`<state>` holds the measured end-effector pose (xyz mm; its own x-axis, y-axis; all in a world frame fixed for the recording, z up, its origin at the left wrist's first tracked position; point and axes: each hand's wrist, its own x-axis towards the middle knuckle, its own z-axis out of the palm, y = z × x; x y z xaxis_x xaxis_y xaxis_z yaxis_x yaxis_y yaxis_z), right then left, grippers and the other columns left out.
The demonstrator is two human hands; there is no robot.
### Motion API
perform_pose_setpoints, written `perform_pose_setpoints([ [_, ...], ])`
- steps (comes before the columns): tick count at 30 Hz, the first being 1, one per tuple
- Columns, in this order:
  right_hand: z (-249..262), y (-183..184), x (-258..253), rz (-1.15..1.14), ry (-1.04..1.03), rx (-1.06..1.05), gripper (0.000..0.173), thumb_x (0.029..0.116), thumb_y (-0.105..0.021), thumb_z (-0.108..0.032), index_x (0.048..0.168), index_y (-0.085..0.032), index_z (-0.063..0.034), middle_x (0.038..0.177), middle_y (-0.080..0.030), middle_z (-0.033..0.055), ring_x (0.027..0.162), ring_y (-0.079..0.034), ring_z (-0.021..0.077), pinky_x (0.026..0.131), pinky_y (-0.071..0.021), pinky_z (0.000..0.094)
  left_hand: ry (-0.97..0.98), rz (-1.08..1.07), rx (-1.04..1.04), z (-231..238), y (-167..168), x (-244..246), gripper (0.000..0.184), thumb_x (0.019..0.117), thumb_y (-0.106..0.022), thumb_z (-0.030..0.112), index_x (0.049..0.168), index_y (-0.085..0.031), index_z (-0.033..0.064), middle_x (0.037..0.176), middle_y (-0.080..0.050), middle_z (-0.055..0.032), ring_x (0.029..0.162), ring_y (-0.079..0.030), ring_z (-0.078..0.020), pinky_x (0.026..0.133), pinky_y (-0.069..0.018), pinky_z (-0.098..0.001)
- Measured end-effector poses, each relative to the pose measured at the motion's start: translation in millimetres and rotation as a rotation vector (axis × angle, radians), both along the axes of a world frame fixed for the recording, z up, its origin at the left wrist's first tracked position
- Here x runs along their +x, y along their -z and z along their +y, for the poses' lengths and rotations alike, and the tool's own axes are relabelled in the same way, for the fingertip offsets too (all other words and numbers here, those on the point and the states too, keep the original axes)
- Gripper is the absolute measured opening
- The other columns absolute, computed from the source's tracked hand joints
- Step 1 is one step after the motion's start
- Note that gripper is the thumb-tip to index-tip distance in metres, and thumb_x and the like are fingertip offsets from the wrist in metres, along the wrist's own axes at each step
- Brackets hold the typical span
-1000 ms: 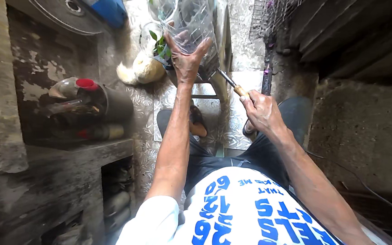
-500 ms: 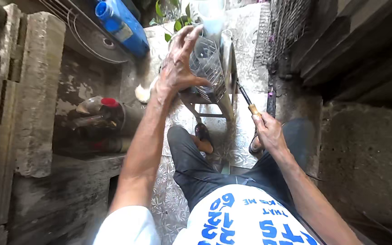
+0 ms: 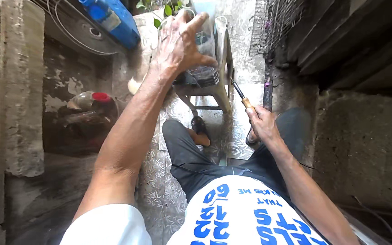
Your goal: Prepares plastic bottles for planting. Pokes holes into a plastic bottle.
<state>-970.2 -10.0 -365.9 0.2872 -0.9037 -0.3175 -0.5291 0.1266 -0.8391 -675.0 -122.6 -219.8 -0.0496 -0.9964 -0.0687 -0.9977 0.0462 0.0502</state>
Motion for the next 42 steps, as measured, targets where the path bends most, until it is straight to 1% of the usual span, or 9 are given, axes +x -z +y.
perform_pose_setpoints([
  [9,5,7,0,0.005,-0.043,-0.015,0.039,0.1100,-0.046,-0.041,0.108,-0.066,-0.0078,0.072,-0.057,0.0110,0.059,-0.056,0.0265,0.056,-0.0462,0.0498,-0.266,-0.072,0.056,-7,-7,-10,0.108,0.0674,-0.065,0.088,0.155,-0.047,0.0266,0.140,-0.059,-0.0195,0.122,-0.061,-0.0402,0.096,-0.0480,-0.0661],
  [14,3,-1,8,0.084,-0.097,-0.037,0.044,0.1099,-0.042,-0.046,0.104,-0.063,-0.0076,0.072,-0.056,0.0130,0.060,-0.058,0.0304,0.054,-0.0453,0.0522,-0.316,0.045,0.072,-15,3,2,0.096,0.0700,-0.061,0.088,0.142,-0.058,0.0246,0.146,-0.053,-0.0186,0.136,-0.050,-0.0376,0.107,-0.0420,-0.0635],
  [16,-5,-1,19,0.150,-0.121,-0.011,0.043,0.1093,-0.044,-0.042,0.105,-0.065,-0.0054,0.076,-0.061,0.0145,0.069,-0.063,0.0332,0.063,-0.0484,0.0554,-0.282,0.103,0.088,-14,7,9,0.100,0.0687,-0.064,0.087,0.146,-0.055,0.0239,0.148,-0.052,-0.0171,0.137,-0.051,-0.0346,0.110,-0.0419,-0.0608],
  [19,-11,2,32,0.199,-0.148,0.014,0.041,0.1081,-0.047,-0.042,0.107,-0.064,-0.0046,0.082,-0.065,0.0158,0.078,-0.067,0.0347,0.071,-0.0510,0.0567,-0.190,0.165,0.149,-14,7,19,0.097,0.0630,-0.083,0.068,0.141,-0.057,0.0172,0.131,-0.064,-0.0191,0.122,-0.061,-0.0374,0.102,-0.0462,-0.0644],
  [23,-12,-1,36,0.222,-0.169,0.021,0.038,0.1076,-0.049,-0.039,0.111,-0.063,-0.0040,0.086,-0.066,0.0174,0.081,-0.068,0.0362,0.074,-0.0513,0.0578,-0.164,0.127,0.242,-13,-11,9,0.086,0.0664,-0.089,0.047,0.136,-0.058,0.0077,0.125,-0.065,-0.0247,0.118,-0.061,-0.0434,0.098,-0.0448,-0.0693],
  [31,-14,3,29,0.195,-0.142,-0.011,0.041,0.1079,-0.048,-0.041,0.107,-0.063,-0.0034,0.083,-0.064,0.0166,0.077,-0.066,0.0354,0.070,-0.0510,0.0568,-0.295,0.101,0.153,-25,15,10,0.085,0.0599,-0.082,0.060,0.128,-0.064,0.0120,0.121,-0.068,-0.0198,0.116,-0.064,-0.0392,0.095,-0.0475,-0.0685],
  [34,-19,5,28,0.166,-0.142,-0.048,0.042,0.1077,-0.048,-0.042,0.107,-0.065,-0.0043,0.082,-0.065,0.0161,0.076,-0.066,0.0342,0.071,-0.0507,0.0566,-0.324,0.128,0.193,-25,7,12,0.086,0.0640,-0.082,0.058,0.134,-0.062,0.0133,0.127,-0.066,-0.0205,0.120,-0.062,-0.0396,0.098,-0.0461,-0.0685],
  [38,-19,2,31,0.176,-0.175,-0.043,0.041,0.1081,-0.046,-0.040,0.107,-0.067,-0.0051,0.083,-0.066,0.0161,0.078,-0.067,0.0348,0.072,-0.0511,0.0574,-0.404,0.184,0.258,-18,-11,3,0.070,0.0735,-0.082,0.048,0.130,-0.064,0.0102,0.124,-0.066,-0.0203,0.117,-0.062,-0.0371,0.097,-0.0460,-0.0660],
  [42,-19,3,42,0.177,-0.189,-0.065,0.040,0.1084,-0.045,-0.038,0.107,-0.067,-0.0050,0.084,-0.067,0.0162,0.080,-0.068,0.0350,0.072,-0.0514,0.0576,-0.416,0.225,0.219,-21,3,9,0.069,0.0758,-0.078,0.050,0.129,-0.065,0.0085,0.125,-0.066,-0.0192,0.118,-0.063,-0.0345,0.099,-0.0472,-0.0627],
])
